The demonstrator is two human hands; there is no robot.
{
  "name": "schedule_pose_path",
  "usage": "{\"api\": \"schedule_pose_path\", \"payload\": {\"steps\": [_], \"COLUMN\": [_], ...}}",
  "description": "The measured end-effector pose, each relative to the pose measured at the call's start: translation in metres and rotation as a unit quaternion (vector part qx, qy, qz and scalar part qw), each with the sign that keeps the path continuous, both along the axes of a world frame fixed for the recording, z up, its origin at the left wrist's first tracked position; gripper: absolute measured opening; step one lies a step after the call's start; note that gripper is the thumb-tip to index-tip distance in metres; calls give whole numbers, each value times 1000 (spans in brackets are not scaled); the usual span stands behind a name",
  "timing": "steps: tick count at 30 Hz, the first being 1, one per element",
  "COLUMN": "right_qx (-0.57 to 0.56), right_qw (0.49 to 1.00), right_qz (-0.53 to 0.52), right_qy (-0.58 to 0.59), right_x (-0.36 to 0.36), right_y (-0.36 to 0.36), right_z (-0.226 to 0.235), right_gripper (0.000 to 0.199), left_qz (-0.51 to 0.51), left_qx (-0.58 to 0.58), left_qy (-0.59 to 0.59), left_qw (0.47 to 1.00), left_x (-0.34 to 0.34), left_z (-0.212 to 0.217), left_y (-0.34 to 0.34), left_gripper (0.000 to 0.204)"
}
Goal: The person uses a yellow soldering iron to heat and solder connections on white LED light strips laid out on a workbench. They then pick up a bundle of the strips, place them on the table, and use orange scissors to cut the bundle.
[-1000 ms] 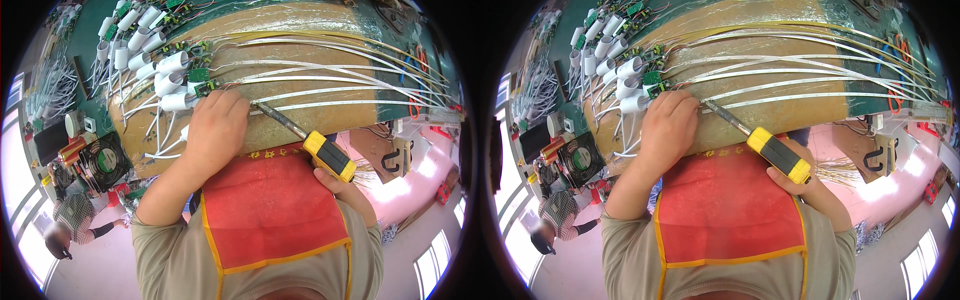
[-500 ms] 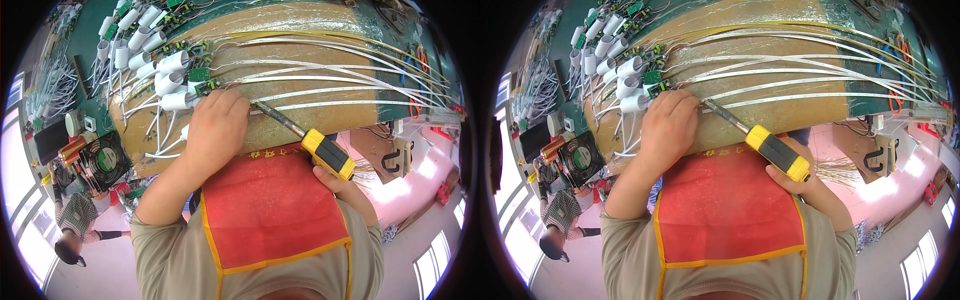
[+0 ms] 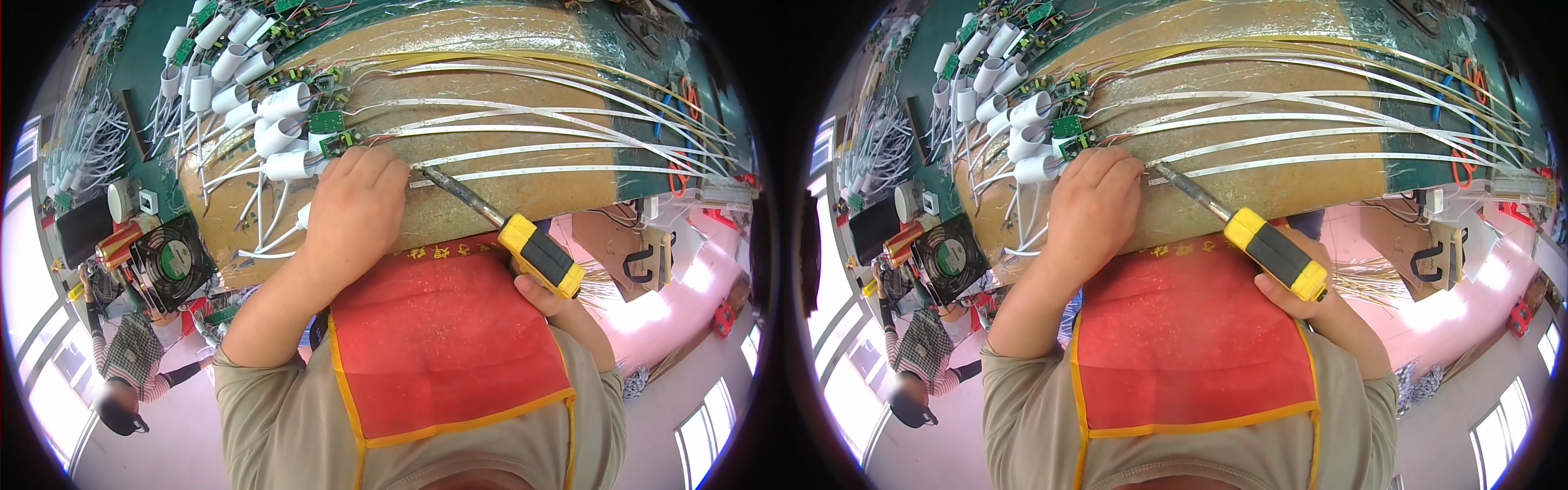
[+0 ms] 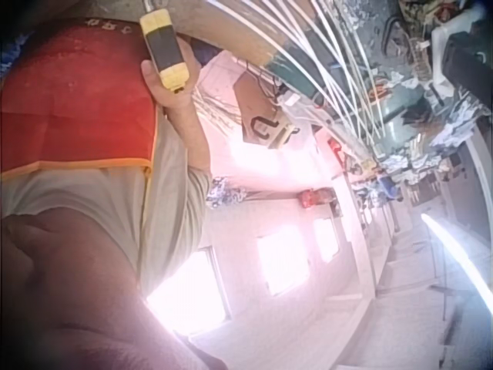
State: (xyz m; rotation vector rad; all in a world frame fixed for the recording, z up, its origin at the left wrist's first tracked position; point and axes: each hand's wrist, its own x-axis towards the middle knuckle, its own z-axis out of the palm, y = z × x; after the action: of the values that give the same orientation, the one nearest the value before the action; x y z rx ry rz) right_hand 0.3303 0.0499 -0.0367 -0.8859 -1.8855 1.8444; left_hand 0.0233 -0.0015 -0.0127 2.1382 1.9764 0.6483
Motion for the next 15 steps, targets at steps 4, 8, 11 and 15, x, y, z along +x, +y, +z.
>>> {"api": "schedule_pose_path", "payload": {"steps": [4,8,11,15], "right_qx": [-23,-37,-19,14], "right_qw": [1000,999,1000,1000], "right_qz": [13,-17,-21,-13], "right_qy": [-2,7,13,22], "right_x": [0,-2,-1,0], "right_y": [3,-2,-3,-2], "right_z": [-2,-1,-4,-7], "right_gripper": [41,40,39,38], "left_qz": [10,8,7,10], "left_qx": [-11,-7,-3,-5], "left_qy": [0,-2,-2,-1], "left_qw": [1000,1000,1000,1000], "left_x": [2,2,2,2], "left_z": [7,7,7,7], "left_y": [1,3,3,2], "left_gripper": [18,18,17,17]}}
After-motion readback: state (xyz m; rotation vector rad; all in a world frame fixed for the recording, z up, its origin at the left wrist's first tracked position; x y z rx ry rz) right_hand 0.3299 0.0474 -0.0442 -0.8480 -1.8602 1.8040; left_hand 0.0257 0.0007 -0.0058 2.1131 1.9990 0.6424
